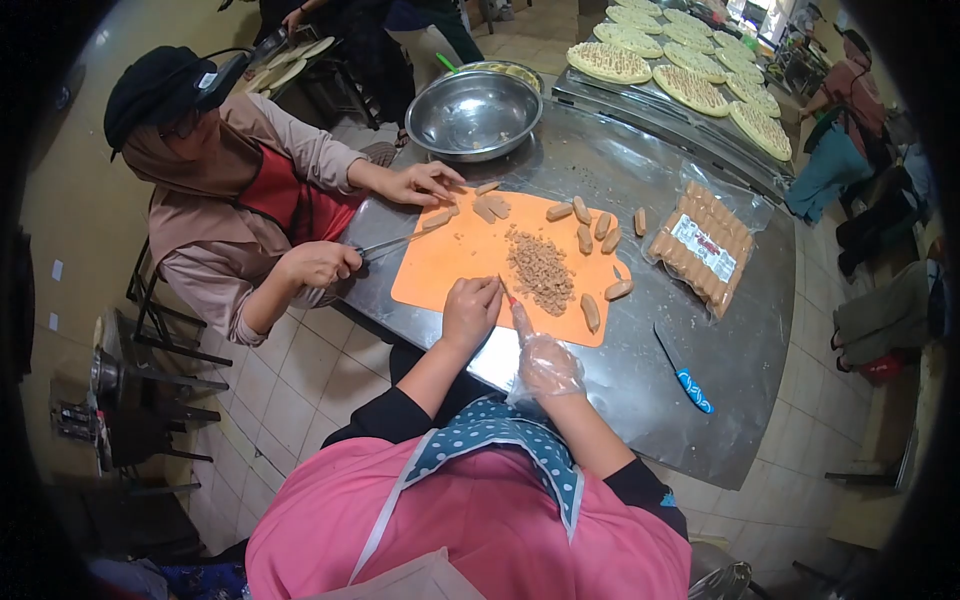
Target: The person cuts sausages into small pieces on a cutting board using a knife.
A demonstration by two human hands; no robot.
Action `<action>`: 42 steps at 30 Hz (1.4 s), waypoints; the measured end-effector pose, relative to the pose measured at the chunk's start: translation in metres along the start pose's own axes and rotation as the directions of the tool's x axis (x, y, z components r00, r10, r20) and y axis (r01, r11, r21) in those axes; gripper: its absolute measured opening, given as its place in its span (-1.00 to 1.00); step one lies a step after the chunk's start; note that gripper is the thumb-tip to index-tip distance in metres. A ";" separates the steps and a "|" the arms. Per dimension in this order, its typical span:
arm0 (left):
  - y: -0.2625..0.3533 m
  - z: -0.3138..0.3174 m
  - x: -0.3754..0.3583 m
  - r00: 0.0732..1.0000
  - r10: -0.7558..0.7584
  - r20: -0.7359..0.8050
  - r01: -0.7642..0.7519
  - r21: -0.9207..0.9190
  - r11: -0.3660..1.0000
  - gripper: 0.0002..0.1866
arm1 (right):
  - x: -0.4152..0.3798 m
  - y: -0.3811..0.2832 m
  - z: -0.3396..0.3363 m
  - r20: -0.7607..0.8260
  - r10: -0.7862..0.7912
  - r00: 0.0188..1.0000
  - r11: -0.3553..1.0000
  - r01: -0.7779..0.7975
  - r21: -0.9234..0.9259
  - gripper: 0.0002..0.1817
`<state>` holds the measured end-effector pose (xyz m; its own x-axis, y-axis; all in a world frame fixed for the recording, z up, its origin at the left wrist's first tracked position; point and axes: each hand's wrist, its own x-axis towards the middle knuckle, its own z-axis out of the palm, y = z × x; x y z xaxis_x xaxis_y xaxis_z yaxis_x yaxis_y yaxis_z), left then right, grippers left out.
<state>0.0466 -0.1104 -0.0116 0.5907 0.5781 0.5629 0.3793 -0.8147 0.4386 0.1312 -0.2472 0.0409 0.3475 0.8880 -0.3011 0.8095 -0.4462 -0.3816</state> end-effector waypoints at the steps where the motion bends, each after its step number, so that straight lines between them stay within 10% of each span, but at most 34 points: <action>1: -0.001 0.000 0.000 1.000 0.002 0.000 -0.002 0.000 1.000 -0.87 | -0.004 -0.004 -0.007 0.073 0.031 0.997 0.999 -0.030 -0.011 -0.17; 34: -0.001 0.001 -0.013 0.999 -0.033 -0.012 0.033 -0.052 0.998 -0.85 | 0.013 0.010 0.023 -0.159 -0.122 0.980 0.989 0.134 0.062 -0.29; 42: 0.002 0.001 -0.014 0.994 -0.101 -0.028 0.100 -0.045 0.994 -0.86 | -0.033 0.014 0.010 0.063 0.010 0.998 0.999 -0.007 -0.049 -0.12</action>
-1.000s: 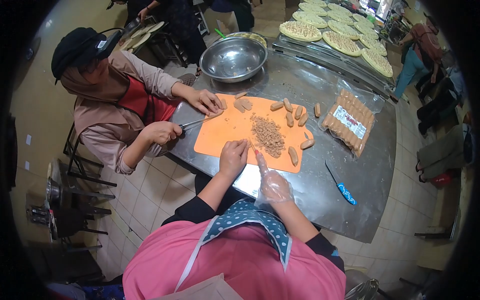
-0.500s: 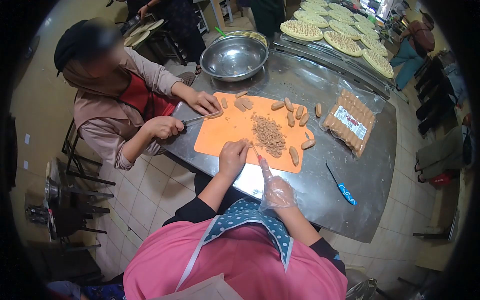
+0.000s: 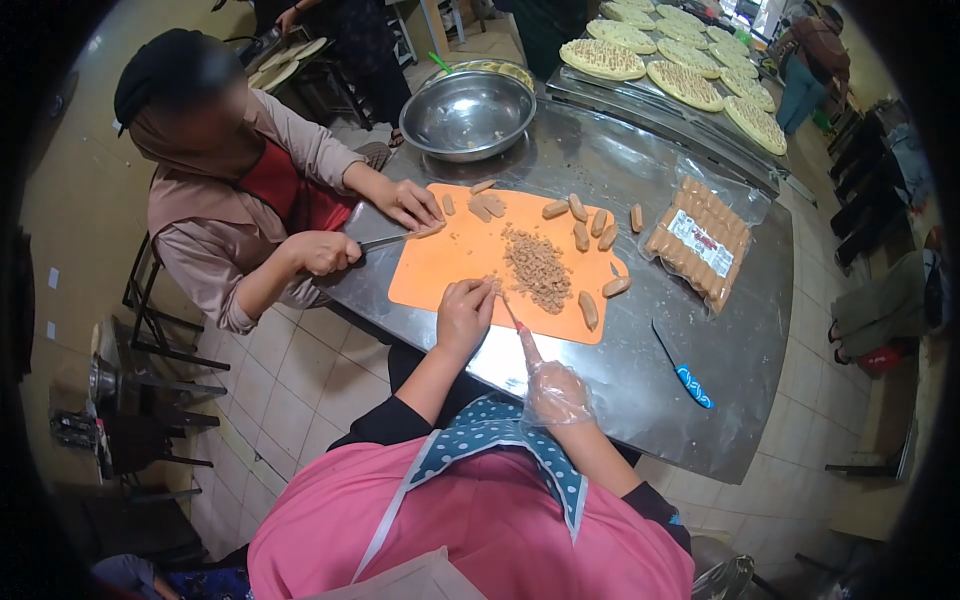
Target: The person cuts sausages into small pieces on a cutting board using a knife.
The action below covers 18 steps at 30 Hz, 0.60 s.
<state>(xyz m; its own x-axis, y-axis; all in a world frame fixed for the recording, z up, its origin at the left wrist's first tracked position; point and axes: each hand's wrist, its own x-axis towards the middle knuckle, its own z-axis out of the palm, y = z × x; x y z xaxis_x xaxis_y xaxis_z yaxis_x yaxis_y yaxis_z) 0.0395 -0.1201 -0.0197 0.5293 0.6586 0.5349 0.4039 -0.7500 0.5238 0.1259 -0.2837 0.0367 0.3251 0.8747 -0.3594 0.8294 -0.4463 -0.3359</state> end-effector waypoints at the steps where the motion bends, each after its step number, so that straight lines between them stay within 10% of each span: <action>1: 0.001 0.001 -0.001 1.000 0.002 -0.002 -0.002 -0.001 1.000 -0.86 | -0.001 0.003 0.002 -0.008 0.002 1.000 1.000 -0.002 0.017 -0.11; 10: -0.003 0.003 -0.003 1.000 0.013 -0.024 -0.013 -0.011 1.000 -0.86 | 0.047 -0.004 0.015 -0.214 -0.106 0.971 0.985 0.132 0.111 -0.29; 18: -0.003 0.003 -0.004 0.998 0.026 -0.049 -0.026 -0.010 1.000 -0.87 | -0.002 -0.005 0.003 -0.015 0.025 1.000 0.998 -0.024 0.059 -0.32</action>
<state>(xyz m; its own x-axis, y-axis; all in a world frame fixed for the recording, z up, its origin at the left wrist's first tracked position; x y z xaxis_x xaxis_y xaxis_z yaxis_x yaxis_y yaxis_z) 0.0382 -0.1205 -0.0253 0.5021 0.6412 0.5803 0.3822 -0.7665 0.5162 0.1197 -0.2834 0.0364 0.3524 0.8659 -0.3549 0.7932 -0.4776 -0.3778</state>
